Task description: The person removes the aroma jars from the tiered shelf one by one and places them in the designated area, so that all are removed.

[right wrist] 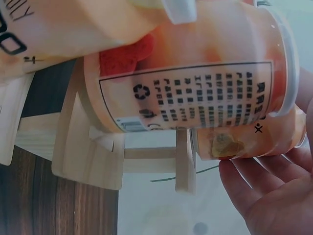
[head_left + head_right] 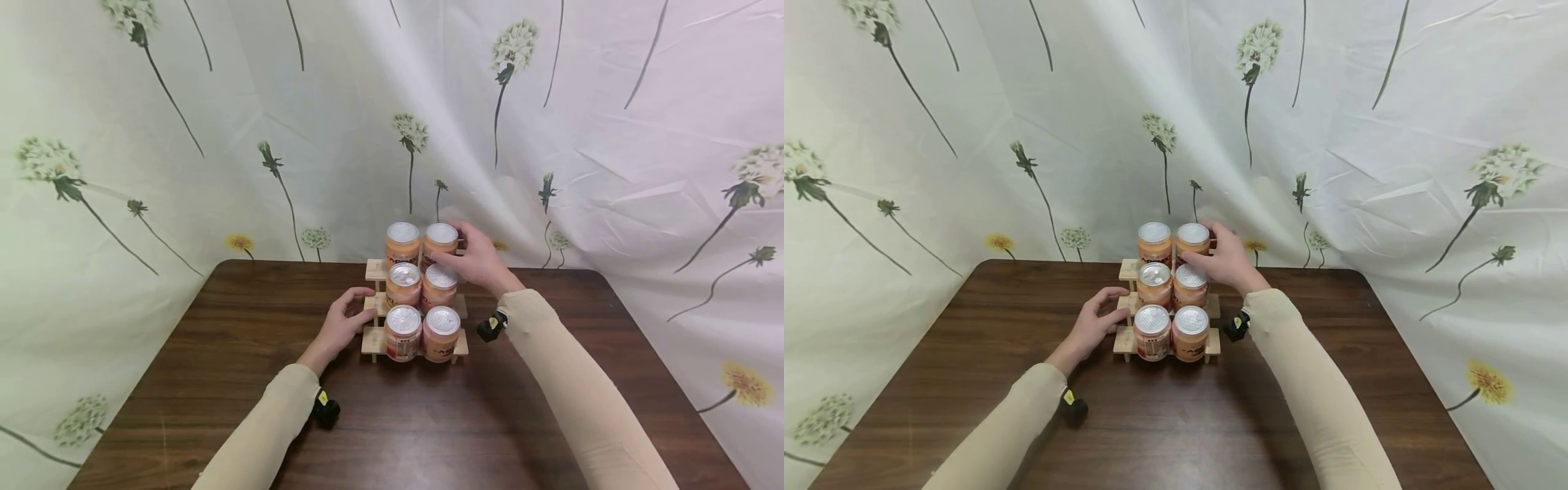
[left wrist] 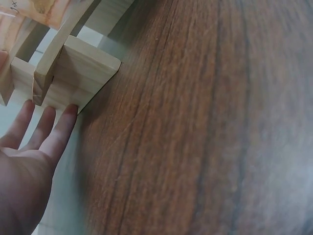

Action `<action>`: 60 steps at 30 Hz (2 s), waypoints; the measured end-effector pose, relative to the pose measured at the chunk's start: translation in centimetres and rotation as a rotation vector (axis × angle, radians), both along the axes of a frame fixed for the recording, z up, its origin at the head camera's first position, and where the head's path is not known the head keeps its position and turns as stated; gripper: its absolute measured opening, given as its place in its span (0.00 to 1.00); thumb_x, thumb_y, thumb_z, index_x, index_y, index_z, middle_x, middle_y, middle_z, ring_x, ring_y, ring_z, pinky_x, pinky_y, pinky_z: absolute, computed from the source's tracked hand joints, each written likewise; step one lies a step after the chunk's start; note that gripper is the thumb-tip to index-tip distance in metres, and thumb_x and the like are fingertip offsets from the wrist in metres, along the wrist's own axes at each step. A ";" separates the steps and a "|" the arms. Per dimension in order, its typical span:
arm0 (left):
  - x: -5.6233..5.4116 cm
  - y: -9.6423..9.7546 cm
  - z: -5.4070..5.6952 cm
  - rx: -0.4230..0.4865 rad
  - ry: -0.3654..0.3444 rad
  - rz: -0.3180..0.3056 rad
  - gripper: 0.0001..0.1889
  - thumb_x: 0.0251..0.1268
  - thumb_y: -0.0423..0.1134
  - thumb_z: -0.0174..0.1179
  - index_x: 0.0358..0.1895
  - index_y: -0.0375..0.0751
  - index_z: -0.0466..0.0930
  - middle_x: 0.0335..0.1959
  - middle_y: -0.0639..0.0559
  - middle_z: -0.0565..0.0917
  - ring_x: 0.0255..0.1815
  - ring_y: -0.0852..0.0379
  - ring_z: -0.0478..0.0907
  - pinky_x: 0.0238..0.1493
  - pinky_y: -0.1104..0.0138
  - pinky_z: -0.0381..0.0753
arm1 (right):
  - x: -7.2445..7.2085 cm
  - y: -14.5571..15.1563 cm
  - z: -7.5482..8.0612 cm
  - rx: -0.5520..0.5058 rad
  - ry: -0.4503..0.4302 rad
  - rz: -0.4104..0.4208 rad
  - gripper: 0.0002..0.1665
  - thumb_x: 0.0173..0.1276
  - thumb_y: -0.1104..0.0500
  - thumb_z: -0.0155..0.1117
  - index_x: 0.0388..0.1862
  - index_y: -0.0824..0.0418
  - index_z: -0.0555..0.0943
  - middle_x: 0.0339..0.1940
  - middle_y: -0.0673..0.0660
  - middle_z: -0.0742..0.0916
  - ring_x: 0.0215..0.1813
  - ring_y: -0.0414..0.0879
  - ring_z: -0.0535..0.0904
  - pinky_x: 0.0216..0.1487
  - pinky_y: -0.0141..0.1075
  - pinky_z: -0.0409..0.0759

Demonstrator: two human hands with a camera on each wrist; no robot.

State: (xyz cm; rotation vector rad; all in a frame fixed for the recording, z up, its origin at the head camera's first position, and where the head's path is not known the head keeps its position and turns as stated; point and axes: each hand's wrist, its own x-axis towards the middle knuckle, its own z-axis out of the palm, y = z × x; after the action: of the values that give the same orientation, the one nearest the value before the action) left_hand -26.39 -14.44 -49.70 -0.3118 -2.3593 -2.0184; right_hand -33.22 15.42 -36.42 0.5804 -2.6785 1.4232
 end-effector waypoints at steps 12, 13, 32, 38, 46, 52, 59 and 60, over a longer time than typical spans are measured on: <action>0.1 -0.1 0.2 0.009 -0.021 -0.004 0.22 0.76 0.37 0.65 0.69 0.40 0.75 0.66 0.36 0.75 0.53 0.48 0.80 0.40 0.63 0.85 | 0.5 1.5 0.1 0.024 0.034 -0.058 0.44 0.67 0.45 0.77 0.74 0.61 0.70 0.66 0.61 0.81 0.66 0.59 0.79 0.66 0.55 0.78; 0.1 -0.1 0.1 0.007 -0.021 -0.002 0.22 0.76 0.38 0.65 0.69 0.41 0.75 0.66 0.37 0.75 0.53 0.47 0.79 0.40 0.63 0.84 | 0.6 1.6 0.1 0.019 0.036 -0.053 0.44 0.67 0.45 0.77 0.74 0.61 0.70 0.66 0.61 0.81 0.66 0.59 0.79 0.65 0.55 0.78; 0.0 -0.2 -0.3 0.016 -0.012 -0.001 0.20 0.75 0.39 0.66 0.67 0.43 0.77 0.64 0.38 0.77 0.57 0.43 0.80 0.41 0.62 0.85 | 1.9 7.3 0.7 -0.070 0.019 -0.078 0.44 0.70 0.53 0.76 0.76 0.67 0.66 0.70 0.66 0.79 0.72 0.61 0.75 0.69 0.55 0.74; -0.1 -0.2 -0.3 0.021 -0.028 0.001 0.20 0.76 0.38 0.65 0.67 0.43 0.77 0.64 0.39 0.77 0.57 0.44 0.80 0.40 0.63 0.85 | 2.3 8.4 0.1 -0.062 0.007 -0.103 0.45 0.71 0.54 0.75 0.78 0.67 0.64 0.72 0.68 0.77 0.73 0.62 0.74 0.70 0.56 0.73; -0.1 -0.1 -0.3 0.018 -0.023 0.001 0.20 0.76 0.39 0.65 0.67 0.42 0.77 0.64 0.38 0.76 0.59 0.41 0.79 0.41 0.62 0.86 | 1.9 9.2 -2.3 -0.031 0.013 -0.107 0.38 0.70 0.53 0.76 0.71 0.68 0.70 0.66 0.67 0.81 0.68 0.62 0.78 0.65 0.53 0.77; -0.2 -0.1 -0.3 0.021 -0.017 -0.002 0.20 0.76 0.38 0.65 0.67 0.43 0.77 0.64 0.39 0.77 0.58 0.42 0.79 0.41 0.62 0.86 | 1.9 9.3 -3.9 -0.012 0.006 -0.123 0.41 0.69 0.52 0.77 0.71 0.69 0.69 0.66 0.68 0.80 0.69 0.64 0.78 0.68 0.56 0.76; -0.2 -0.1 -0.4 0.020 -0.036 0.000 0.21 0.75 0.39 0.66 0.67 0.43 0.77 0.65 0.38 0.76 0.59 0.40 0.79 0.42 0.61 0.86 | 1.9 9.0 -5.6 0.019 -0.013 -0.130 0.43 0.67 0.52 0.79 0.72 0.68 0.69 0.66 0.67 0.80 0.71 0.63 0.77 0.70 0.55 0.75; -0.2 -0.1 -0.3 0.018 -0.035 -0.001 0.21 0.75 0.40 0.66 0.67 0.42 0.77 0.65 0.38 0.76 0.59 0.40 0.79 0.42 0.60 0.86 | 1.9 9.0 -5.8 0.023 -0.014 -0.131 0.43 0.66 0.52 0.80 0.72 0.68 0.69 0.66 0.67 0.80 0.71 0.63 0.77 0.71 0.55 0.75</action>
State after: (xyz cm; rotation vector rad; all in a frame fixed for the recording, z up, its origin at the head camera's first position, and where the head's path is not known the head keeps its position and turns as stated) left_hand -26.60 -14.53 -50.05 -0.2791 -2.3596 -2.0610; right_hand -31.35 24.42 -42.23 0.3896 -2.6913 1.3693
